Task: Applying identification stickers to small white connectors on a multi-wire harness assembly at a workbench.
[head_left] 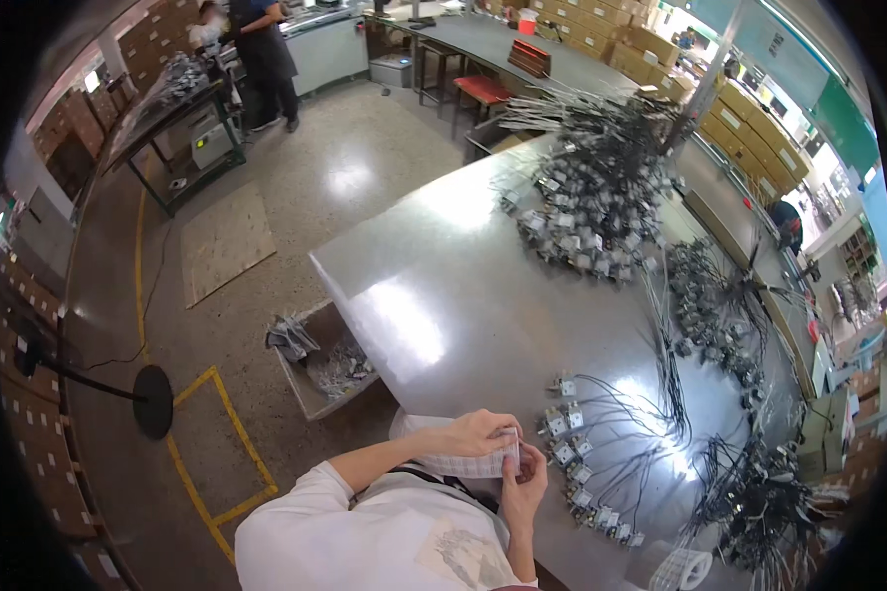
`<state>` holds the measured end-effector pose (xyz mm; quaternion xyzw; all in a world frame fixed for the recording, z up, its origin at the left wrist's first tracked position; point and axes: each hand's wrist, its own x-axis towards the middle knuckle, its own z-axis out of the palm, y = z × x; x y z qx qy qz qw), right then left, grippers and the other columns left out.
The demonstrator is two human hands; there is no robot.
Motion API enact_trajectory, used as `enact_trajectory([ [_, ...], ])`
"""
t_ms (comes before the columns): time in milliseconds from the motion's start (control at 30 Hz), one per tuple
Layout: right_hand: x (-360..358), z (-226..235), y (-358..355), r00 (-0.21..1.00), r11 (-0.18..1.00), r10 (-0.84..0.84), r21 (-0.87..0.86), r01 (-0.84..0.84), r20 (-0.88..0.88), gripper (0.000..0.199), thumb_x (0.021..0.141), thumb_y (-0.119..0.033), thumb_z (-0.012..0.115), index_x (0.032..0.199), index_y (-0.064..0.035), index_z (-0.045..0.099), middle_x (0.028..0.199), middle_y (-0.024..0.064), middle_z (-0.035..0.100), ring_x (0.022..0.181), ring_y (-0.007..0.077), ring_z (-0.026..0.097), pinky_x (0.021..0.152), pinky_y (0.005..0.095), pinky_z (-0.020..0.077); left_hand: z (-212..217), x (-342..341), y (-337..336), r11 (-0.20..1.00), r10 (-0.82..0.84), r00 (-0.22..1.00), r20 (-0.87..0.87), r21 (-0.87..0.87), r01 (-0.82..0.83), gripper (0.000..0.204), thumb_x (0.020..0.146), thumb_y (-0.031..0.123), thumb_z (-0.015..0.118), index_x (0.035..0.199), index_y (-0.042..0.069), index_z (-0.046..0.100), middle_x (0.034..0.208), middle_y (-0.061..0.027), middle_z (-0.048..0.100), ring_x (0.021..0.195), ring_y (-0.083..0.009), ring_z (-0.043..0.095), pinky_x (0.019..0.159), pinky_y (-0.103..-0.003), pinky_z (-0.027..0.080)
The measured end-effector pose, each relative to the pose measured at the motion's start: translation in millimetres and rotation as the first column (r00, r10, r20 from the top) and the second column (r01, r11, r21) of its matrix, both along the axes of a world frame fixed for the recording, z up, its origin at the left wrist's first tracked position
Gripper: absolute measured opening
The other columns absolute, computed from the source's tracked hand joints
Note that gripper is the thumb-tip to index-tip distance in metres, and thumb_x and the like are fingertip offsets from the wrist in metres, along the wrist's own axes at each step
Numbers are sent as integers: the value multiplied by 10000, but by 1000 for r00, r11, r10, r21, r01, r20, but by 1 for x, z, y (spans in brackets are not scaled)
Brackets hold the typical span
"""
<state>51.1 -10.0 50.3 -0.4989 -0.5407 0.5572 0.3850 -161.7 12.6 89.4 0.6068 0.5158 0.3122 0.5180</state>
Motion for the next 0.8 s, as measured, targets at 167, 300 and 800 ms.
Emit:
enact_trajectory([
  [167,0,4,1,1000,1000,2,13,-2,13,377,1023,-92,752,1360,-28,596,1028,27,676,900,88,634,784,243,523,-4,4,0,997,66,997,38,41,-67,282,1053,282,640,1234,76,704,1088,-195,776,1017,-385,746,897,-451,578],
  [300,-2,11,1,1000,999,-1,-37,0,-3,380,1016,-85,755,1358,-28,598,1063,46,674,954,113,644,827,265,533,-7,3,1,998,49,998,30,38,-51,266,1050,261,653,1230,71,698,1083,-203,774,1002,-380,746,886,-443,579],
  [800,-12,9,2,997,996,-78,38,77,25,292,1031,-105,741,1286,-21,625,1035,26,678,901,86,630,781,249,515,12,-14,5,993,118,982,149,-35,-114,306,1080,302,649,1203,26,696,995,-158,770,940,-223,718,883,-370,556],
])
